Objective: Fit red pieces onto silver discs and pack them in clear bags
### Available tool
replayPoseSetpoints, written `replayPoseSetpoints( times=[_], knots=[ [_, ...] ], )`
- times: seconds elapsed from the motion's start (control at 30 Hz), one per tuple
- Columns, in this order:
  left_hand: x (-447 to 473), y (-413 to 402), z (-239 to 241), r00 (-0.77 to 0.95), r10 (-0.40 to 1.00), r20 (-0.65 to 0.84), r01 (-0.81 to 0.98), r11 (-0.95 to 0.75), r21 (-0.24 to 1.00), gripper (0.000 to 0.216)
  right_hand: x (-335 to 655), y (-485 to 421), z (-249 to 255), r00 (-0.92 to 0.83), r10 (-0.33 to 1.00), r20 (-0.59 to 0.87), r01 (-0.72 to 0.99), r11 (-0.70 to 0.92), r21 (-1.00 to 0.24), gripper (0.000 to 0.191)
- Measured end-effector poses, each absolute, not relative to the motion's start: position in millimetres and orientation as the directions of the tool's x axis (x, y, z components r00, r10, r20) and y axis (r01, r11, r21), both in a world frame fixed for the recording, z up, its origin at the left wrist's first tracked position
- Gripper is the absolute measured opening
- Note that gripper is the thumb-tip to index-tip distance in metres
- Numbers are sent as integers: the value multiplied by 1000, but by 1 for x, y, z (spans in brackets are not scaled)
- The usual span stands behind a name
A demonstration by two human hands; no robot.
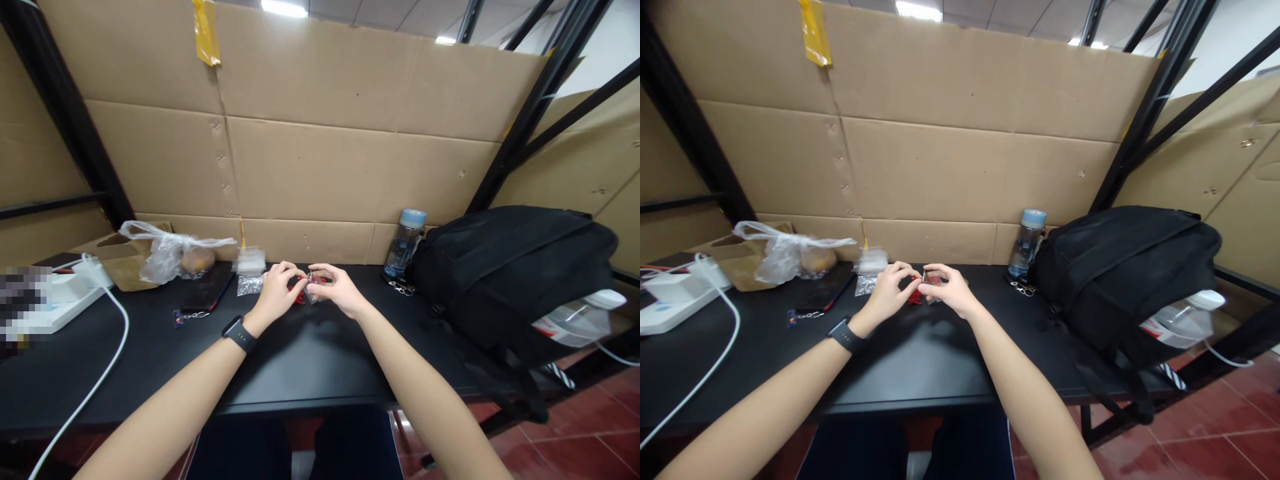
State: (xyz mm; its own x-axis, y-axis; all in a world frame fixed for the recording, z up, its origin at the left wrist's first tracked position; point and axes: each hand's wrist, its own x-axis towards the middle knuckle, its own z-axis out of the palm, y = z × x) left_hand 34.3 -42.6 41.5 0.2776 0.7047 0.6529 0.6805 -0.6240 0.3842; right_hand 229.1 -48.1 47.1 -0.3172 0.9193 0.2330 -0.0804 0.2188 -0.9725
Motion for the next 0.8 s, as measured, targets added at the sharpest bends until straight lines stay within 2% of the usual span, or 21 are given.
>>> replayPoseSetpoints(
  times=[0.07,0.17,0.23,0.33,0.43,0.63,0.8],
  knots=[
    [33,-43,40,289,712,640,717,-604,349,17,231,-46,45,-324,909,262,15,282,-959,56],
    [30,-43,38,332,741,584,775,-567,278,33,241,-42,47,-349,893,285,186,364,-913,52],
    [28,-43,35,424,748,510,774,-592,224,29,249,-41,51,-365,891,271,247,374,-894,50],
    [27,-42,28,558,724,406,729,-661,177,18,258,-40,56,-360,900,245,188,327,-926,50],
    [27,-38,19,612,696,376,692,-701,172,21,257,-39,52,-337,913,229,105,279,-955,51],
    [28,-33,11,644,664,380,643,-739,203,24,250,-30,35,-289,924,251,66,281,-957,49],
    [28,-36,20,588,659,470,643,-733,222,24,252,-23,31,-244,923,297,38,315,-948,49]
  ],
)
